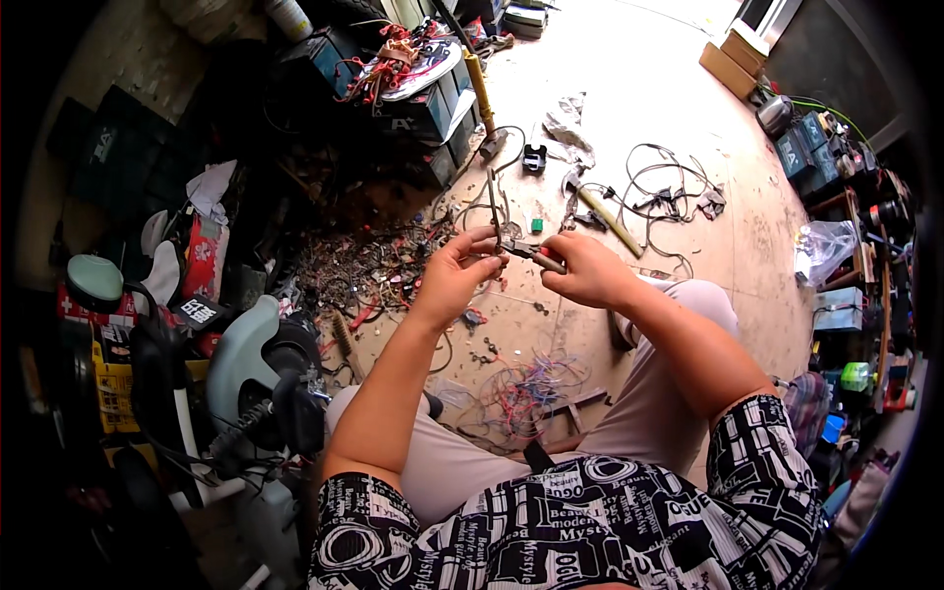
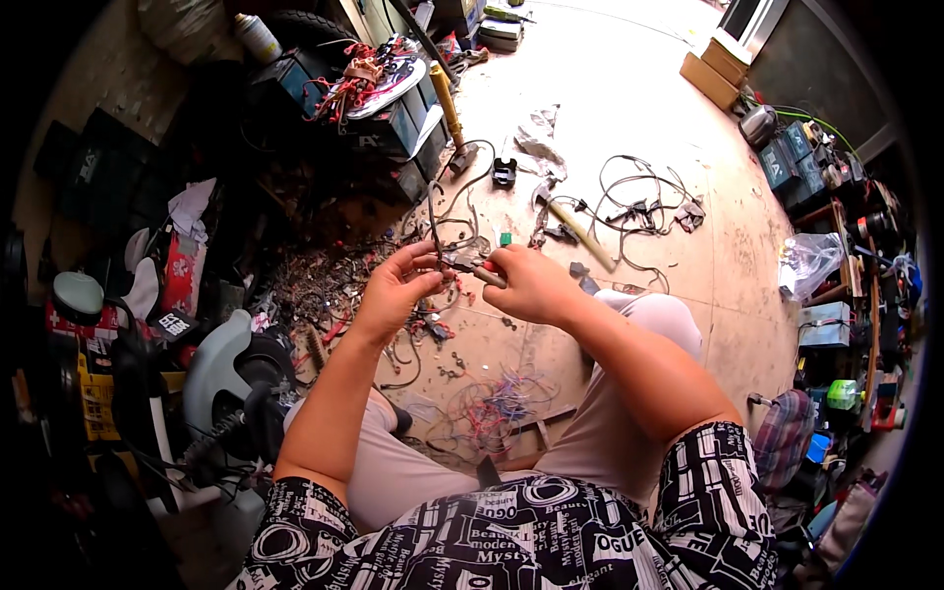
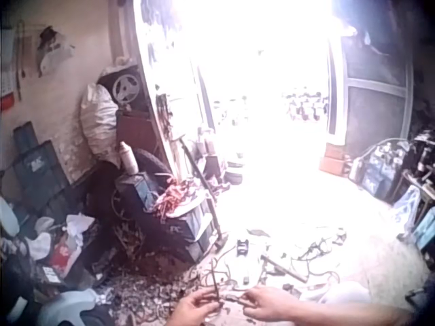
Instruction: The person is sitting on the floor using a wire stripper and pliers to remove insulation and prepare multiple wires on a motorcycle wire harness.
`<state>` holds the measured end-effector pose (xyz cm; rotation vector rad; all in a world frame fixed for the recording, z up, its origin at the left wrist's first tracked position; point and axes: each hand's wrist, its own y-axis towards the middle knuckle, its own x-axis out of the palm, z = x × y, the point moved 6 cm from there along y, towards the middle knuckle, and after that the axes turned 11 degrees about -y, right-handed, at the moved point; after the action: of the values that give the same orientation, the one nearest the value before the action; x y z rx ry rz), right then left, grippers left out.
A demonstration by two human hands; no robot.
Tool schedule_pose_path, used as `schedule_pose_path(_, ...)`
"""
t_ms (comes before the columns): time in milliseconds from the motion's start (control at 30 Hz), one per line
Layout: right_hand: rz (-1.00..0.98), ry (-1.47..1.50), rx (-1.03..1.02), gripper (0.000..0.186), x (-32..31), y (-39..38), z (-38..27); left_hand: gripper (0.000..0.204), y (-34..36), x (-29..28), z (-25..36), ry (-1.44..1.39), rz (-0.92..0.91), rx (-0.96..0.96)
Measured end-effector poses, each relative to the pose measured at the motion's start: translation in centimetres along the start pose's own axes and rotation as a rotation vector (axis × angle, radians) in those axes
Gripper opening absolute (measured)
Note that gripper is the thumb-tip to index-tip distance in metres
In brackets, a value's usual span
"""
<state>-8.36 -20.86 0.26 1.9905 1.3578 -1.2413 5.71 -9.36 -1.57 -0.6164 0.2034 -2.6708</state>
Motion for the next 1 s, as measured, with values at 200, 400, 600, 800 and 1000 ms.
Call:
schedule_pose_path(200,0.013,-0.016,-0.005,0.034,0.0,0.0,0.0,0.039,0.1,-0.5,-0.3,0.039,0.022,0.013)
schedule_pose_path(400,-0.081,-0.038,-0.014,0.036,0.3,0.0,0.3,0.038,0.4,-0.8,-0.5,0.259,0.031,0.097)
schedule_pose_path(600,-0.086,-0.002,0.010,0.040,0.4,-0.3,0.2,0.039,0.4,-1.0,-1.5,0.158,0.072,0.061)
schedule_pose_path(800,-0.084,-0.022,0.008,0.040,0.1,-0.6,0.6,0.040,0.5,-0.5,-1.2,0.128,0.036,0.013)
schedule_pose_path(1000,-0.106,0.009,0.002,0.035,1.1,-0.1,1.3,0.036,0.1,0.2,-0.9,0.111,0.012,0.025)
